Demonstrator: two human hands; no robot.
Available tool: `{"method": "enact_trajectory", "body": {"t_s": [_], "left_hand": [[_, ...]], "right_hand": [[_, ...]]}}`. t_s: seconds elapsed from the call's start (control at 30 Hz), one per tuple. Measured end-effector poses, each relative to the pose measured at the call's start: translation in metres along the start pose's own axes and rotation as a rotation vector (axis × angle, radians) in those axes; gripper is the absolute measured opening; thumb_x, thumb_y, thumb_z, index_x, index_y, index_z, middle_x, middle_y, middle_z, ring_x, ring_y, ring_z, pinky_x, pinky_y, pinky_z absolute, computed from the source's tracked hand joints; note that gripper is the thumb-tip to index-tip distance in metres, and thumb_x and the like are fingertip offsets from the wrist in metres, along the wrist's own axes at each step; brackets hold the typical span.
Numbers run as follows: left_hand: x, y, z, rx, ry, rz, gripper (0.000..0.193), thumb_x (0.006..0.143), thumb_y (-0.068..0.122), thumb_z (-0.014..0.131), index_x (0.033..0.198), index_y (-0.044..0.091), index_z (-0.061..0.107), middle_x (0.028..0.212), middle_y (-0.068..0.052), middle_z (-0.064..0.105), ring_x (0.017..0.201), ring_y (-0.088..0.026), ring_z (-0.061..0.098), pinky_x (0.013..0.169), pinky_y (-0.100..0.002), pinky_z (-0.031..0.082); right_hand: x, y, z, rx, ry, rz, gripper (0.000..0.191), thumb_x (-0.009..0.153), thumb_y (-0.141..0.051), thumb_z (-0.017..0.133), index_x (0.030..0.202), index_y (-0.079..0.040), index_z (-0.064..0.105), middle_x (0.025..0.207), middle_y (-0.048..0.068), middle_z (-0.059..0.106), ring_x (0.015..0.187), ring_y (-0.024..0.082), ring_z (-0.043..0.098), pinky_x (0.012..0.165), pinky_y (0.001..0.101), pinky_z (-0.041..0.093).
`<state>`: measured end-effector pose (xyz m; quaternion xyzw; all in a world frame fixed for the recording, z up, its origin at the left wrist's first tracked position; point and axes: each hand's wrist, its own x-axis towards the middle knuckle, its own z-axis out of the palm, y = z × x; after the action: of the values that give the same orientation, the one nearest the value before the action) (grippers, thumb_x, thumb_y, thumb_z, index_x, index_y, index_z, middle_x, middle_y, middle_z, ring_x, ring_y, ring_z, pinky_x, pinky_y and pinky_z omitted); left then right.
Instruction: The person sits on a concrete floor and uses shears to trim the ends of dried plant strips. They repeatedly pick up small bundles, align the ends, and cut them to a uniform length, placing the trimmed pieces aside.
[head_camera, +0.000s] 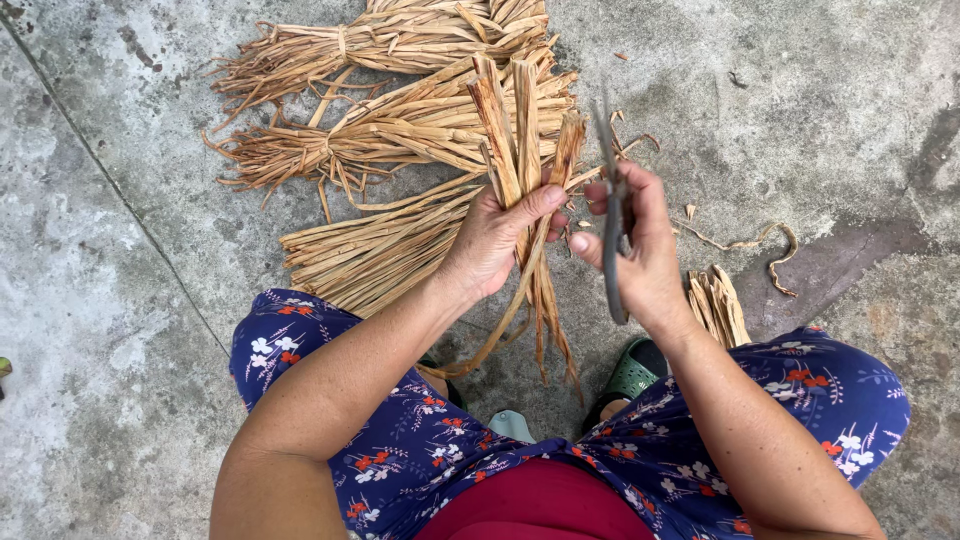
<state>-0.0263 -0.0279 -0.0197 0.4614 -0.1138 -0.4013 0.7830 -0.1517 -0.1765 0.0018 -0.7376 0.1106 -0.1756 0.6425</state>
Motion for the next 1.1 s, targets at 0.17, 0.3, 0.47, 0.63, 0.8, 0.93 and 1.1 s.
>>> {"method": "enact_trajectory", "body": {"t_s": [0.17, 0.3, 0.47, 0.63, 0.8, 0.93, 1.1], "left_hand": [[0.001, -0.006, 0.002, -0.088, 0.013, -0.002, 0.024, 0.094, 0.019, 0.078, 0.114, 0.008, 0.070, 0.100, -0.003, 0.071, 0.084, -0.013, 0.069, 0.071, -0.029, 0.060], [0.001, -0.008, 0.005, -0.139, -0.015, 0.016, 0.021, 0.096, 0.015, 0.077, 0.114, 0.006, 0.070, 0.102, -0.004, 0.072, 0.086, -0.015, 0.069, 0.073, -0.029, 0.060], [-0.003, -0.007, 0.007, -0.122, -0.013, 0.042, 0.022, 0.096, 0.015, 0.075, 0.115, 0.005, 0.070, 0.105, -0.003, 0.071, 0.091, -0.012, 0.068, 0.075, -0.028, 0.060], [-0.004, -0.012, 0.008, -0.121, 0.002, 0.036, 0.022, 0.097, 0.016, 0.076, 0.114, 0.003, 0.069, 0.102, -0.004, 0.071, 0.086, -0.013, 0.068, 0.072, -0.028, 0.060], [-0.002, -0.016, 0.003, -0.142, -0.014, 0.033, 0.022, 0.097, 0.017, 0.076, 0.113, 0.003, 0.069, 0.099, -0.005, 0.070, 0.083, -0.013, 0.069, 0.070, -0.027, 0.059], [-0.003, -0.019, 0.002, -0.013, -0.024, -0.010, 0.021, 0.101, 0.019, 0.073, 0.114, 0.003, 0.069, 0.098, -0.008, 0.070, 0.082, -0.014, 0.069, 0.068, -0.028, 0.061], [-0.007, -0.020, 0.007, 0.173, -0.054, -0.082, 0.029, 0.100, 0.029, 0.062, 0.119, 0.007, 0.064, 0.098, -0.006, 0.072, 0.079, -0.014, 0.075, 0.069, -0.027, 0.066]], "right_hand": [[-0.005, 0.005, 0.010, 0.024, -0.060, 0.040, 0.080, 0.085, -0.032, 0.085, 0.146, -0.007, 0.039, 0.132, 0.009, 0.059, 0.120, 0.019, 0.062, 0.106, 0.0380, 0.052], [-0.004, 0.002, 0.011, -0.038, -0.050, 0.022, 0.076, 0.087, -0.026, 0.084, 0.145, -0.005, 0.040, 0.130, 0.008, 0.063, 0.115, 0.017, 0.066, 0.101, 0.0352, 0.051], [-0.006, 0.000, 0.013, 0.044, -0.040, 0.044, 0.073, 0.087, -0.029, 0.084, 0.143, -0.004, 0.046, 0.126, 0.007, 0.066, 0.113, 0.014, 0.067, 0.100, 0.0307, 0.056], [-0.008, 0.006, 0.020, 0.074, 0.028, 0.074, 0.061, 0.087, -0.024, 0.084, 0.137, -0.002, 0.057, 0.111, 0.003, 0.072, 0.103, 0.010, 0.069, 0.093, 0.0264, 0.057], [-0.010, 0.006, 0.021, 0.063, 0.050, 0.014, 0.049, 0.093, -0.017, 0.082, 0.134, -0.001, 0.063, 0.101, 0.002, 0.074, 0.092, 0.006, 0.068, 0.083, 0.0218, 0.057], [-0.009, 0.003, 0.015, 0.105, 0.131, 0.209, 0.043, 0.090, -0.019, 0.081, 0.127, -0.004, 0.067, 0.076, 0.000, 0.066, 0.056, 0.005, 0.054, 0.045, 0.0207, 0.041], [-0.004, -0.001, 0.008, 0.115, 0.256, 0.059, 0.037, 0.096, -0.015, 0.080, 0.126, -0.006, 0.060, 0.081, -0.003, 0.060, 0.060, 0.004, 0.052, 0.051, 0.0194, 0.041]]}}
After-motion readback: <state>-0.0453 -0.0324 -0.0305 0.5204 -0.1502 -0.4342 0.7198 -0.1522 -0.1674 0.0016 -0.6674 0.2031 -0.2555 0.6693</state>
